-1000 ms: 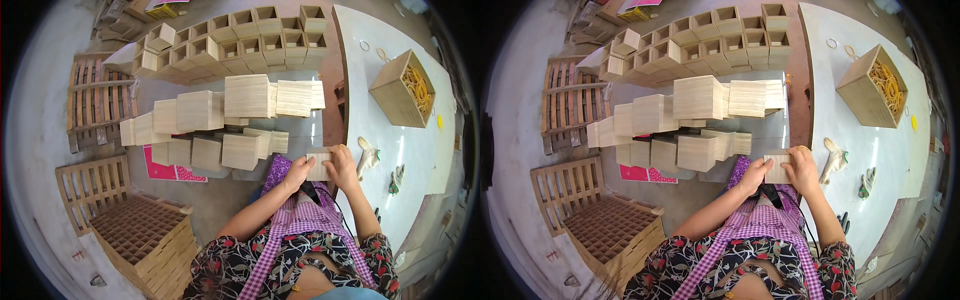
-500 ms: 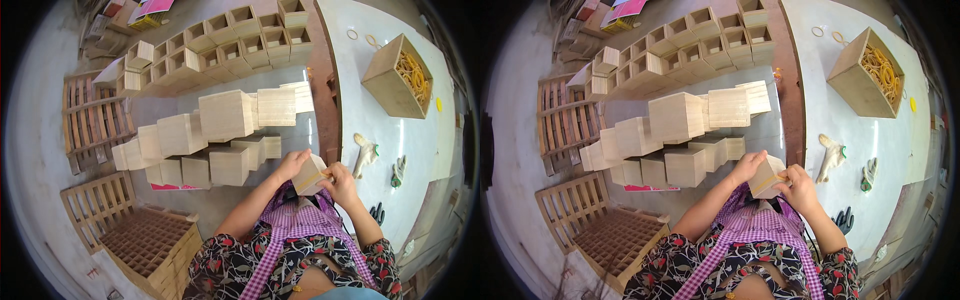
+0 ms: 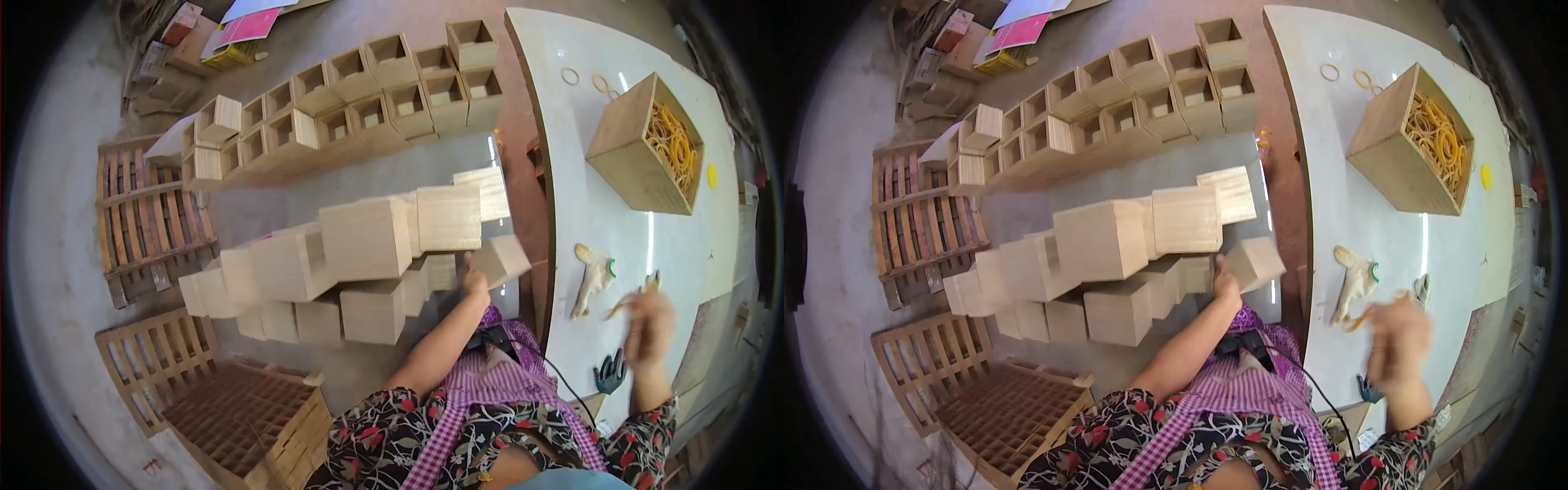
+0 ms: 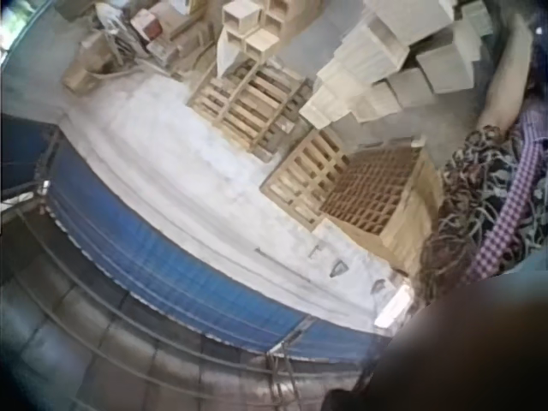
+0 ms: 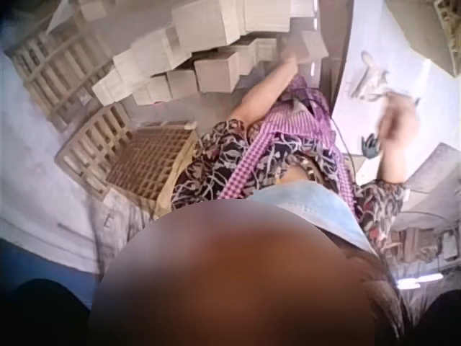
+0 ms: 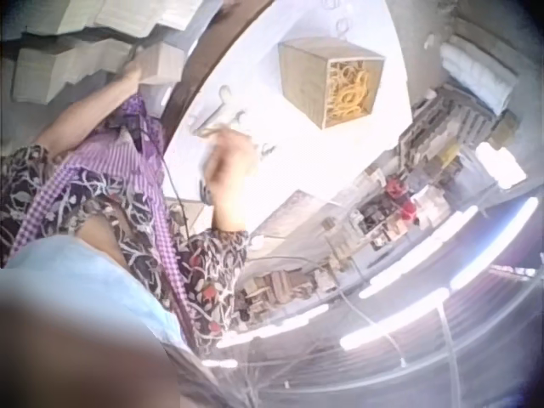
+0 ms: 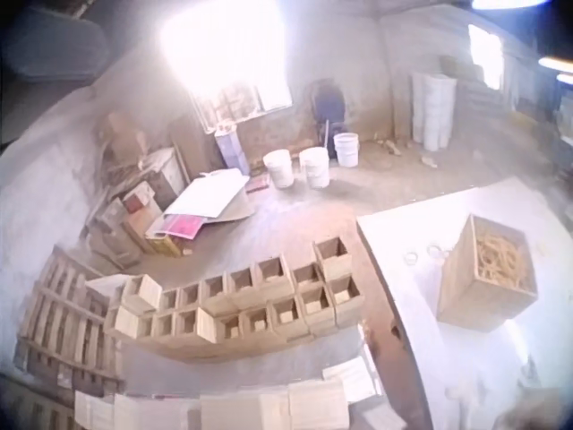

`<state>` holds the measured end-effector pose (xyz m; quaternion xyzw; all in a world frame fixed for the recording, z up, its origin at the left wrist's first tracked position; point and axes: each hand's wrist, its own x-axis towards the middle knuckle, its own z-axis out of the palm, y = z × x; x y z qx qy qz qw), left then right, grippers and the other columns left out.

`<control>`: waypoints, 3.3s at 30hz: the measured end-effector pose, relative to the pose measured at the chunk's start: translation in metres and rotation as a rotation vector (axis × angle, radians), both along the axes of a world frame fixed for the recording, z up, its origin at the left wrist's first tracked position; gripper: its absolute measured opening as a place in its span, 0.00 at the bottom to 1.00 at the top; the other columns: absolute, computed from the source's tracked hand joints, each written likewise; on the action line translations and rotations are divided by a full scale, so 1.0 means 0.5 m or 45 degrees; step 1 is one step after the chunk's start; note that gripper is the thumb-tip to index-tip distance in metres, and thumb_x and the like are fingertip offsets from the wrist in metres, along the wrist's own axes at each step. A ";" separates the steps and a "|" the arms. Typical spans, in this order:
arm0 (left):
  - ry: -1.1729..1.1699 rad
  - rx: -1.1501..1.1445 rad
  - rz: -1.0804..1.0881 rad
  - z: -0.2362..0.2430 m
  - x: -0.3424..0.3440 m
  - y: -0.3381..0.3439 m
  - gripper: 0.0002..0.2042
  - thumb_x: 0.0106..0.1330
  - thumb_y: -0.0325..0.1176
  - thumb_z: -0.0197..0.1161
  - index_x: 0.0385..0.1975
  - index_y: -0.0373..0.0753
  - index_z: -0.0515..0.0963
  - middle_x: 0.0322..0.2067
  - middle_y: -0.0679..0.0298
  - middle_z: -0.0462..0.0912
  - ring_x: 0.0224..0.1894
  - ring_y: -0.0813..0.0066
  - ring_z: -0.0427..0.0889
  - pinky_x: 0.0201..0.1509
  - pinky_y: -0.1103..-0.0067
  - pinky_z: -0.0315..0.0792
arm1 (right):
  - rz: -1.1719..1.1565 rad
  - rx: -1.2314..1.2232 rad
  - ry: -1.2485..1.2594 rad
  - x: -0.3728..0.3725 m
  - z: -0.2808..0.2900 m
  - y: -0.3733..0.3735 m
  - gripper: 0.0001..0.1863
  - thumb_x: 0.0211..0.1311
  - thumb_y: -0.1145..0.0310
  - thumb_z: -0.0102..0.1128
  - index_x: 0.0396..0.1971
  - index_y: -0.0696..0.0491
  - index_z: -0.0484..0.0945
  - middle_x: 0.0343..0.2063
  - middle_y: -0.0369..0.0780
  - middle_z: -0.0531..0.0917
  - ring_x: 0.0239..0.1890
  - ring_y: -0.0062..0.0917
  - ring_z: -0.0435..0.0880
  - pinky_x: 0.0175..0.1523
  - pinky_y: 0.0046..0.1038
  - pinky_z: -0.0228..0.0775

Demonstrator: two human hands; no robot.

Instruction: Stacking small wooden boxes and securing the stacks with rubber bands.

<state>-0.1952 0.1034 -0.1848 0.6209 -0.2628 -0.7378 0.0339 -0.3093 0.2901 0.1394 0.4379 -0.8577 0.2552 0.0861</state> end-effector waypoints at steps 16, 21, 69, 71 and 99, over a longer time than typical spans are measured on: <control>0.079 0.401 0.469 -0.237 0.069 0.015 0.13 0.67 0.39 0.54 0.51 0.50 0.70 0.47 0.70 0.77 0.48 0.73 0.78 0.48 0.75 0.74 | -0.251 0.430 0.135 -0.467 -0.061 -0.180 0.12 0.58 0.79 0.51 0.42 0.53 0.76 0.36 0.45 0.80 0.38 0.39 0.79 0.44 0.36 0.71; -0.060 0.374 0.371 -0.179 0.054 0.023 0.17 0.68 0.42 0.51 0.53 0.41 0.67 0.50 0.63 0.72 0.53 0.68 0.71 0.56 0.72 0.65 | 0.175 0.210 0.306 -0.519 -0.229 -0.458 0.21 0.52 0.76 0.59 0.49 0.54 0.71 0.49 0.41 0.74 0.55 0.36 0.70 0.58 0.35 0.63; 0.720 -1.356 -0.782 0.528 0.091 -0.075 0.17 0.71 0.38 0.42 0.38 0.31 0.75 0.27 0.56 0.77 0.29 0.74 0.75 0.37 0.77 0.68 | -0.761 -1.099 -1.839 0.007 -0.236 -0.125 0.09 0.65 0.65 0.49 0.26 0.51 0.74 0.15 0.29 0.71 0.13 0.10 0.60 0.18 0.15 0.49; 0.461 -1.327 -0.775 0.504 0.089 -0.081 0.17 0.69 0.41 0.48 0.28 0.32 0.76 0.16 0.49 0.71 0.19 0.63 0.76 0.25 0.70 0.66 | -0.535 -0.873 -1.645 0.017 -0.208 -0.107 0.10 0.63 0.65 0.54 0.36 0.56 0.75 0.26 0.33 0.79 0.22 0.12 0.70 0.27 0.14 0.61; 0.801 0.445 -0.138 0.118 0.177 -0.036 0.21 0.71 0.43 0.45 0.56 0.33 0.64 0.54 0.59 0.71 0.56 0.66 0.71 0.61 0.69 0.63 | -0.379 -0.130 0.061 -0.120 -0.040 0.071 0.04 0.54 0.81 0.60 0.30 0.60 0.75 0.26 0.42 0.76 0.19 0.24 0.71 0.25 0.22 0.65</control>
